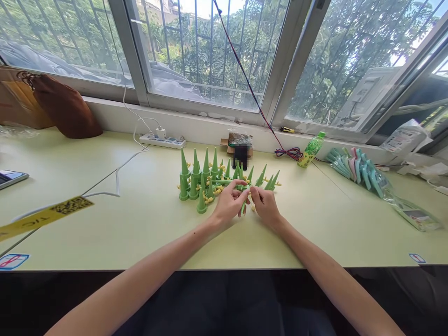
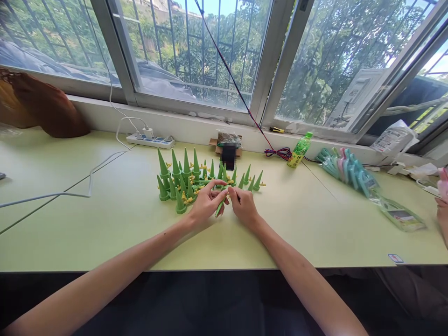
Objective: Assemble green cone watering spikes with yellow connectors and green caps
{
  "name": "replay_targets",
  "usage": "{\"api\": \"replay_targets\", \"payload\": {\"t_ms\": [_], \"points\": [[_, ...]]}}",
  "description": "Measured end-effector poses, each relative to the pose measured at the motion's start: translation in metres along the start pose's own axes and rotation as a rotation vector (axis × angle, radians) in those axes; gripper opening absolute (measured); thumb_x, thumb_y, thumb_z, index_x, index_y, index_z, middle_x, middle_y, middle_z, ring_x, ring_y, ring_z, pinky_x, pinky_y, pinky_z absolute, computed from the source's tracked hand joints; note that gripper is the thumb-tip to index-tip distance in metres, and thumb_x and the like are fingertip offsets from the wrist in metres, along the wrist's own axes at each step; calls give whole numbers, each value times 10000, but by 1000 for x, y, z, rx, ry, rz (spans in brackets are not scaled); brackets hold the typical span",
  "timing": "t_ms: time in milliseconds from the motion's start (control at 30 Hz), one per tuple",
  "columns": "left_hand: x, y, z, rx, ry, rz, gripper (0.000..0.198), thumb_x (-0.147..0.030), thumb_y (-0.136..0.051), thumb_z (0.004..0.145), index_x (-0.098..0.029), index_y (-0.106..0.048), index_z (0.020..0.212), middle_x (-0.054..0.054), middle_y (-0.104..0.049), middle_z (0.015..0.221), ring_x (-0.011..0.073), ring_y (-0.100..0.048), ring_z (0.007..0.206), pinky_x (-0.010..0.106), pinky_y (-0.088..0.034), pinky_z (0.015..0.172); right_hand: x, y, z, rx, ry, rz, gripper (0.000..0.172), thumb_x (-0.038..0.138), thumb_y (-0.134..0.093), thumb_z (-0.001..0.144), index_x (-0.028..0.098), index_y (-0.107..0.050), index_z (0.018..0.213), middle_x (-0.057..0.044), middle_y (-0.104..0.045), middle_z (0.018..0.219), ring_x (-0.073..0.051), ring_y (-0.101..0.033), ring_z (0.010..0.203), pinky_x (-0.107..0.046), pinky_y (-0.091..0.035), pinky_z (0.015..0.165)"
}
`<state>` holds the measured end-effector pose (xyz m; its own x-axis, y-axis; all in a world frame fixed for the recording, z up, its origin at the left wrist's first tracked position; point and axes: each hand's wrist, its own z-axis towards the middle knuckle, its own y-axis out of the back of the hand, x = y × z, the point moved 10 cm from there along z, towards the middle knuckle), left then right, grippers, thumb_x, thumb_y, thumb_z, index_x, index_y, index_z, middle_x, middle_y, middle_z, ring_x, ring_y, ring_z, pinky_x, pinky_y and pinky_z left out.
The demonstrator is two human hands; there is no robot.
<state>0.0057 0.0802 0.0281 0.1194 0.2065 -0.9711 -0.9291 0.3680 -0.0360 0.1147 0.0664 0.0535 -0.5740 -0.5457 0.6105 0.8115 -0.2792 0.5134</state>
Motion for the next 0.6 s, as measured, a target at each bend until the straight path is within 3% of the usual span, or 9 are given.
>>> {"api": "replay_targets", "payload": {"t_ms": [133,333,600], "points": [[-5,7,-1,-53,8,92,362,-442,-595,877,-204,-513,1137,-8,-667,707,74,-473,354,204,-371,366,-8,6,4,-15,-26,-22,528,479,-308,1027,190,-470,616,7,-500,547,-106,-425,492,-254,-327,525],[-22,15,-6,-160,-67,327,252,-352,-562,891,-216,-544,1103,-34,-646,639,88,-500,397,215,-394,485,-20,6,8,36,-23,-124,418,393,-475,948,205,-380,588,54,-344,507,-99,-306,487,-252,-263,492],[-18,15,-8,-192,-135,532,213,-297,-552,877,-215,-548,1074,-80,-487,492,125,-448,457,241,-333,557,-29,-11,4,205,-41,-157,274,246,-546,844,189,-463,589,48,-445,505,-97,-365,493,-241,-286,507]]}}
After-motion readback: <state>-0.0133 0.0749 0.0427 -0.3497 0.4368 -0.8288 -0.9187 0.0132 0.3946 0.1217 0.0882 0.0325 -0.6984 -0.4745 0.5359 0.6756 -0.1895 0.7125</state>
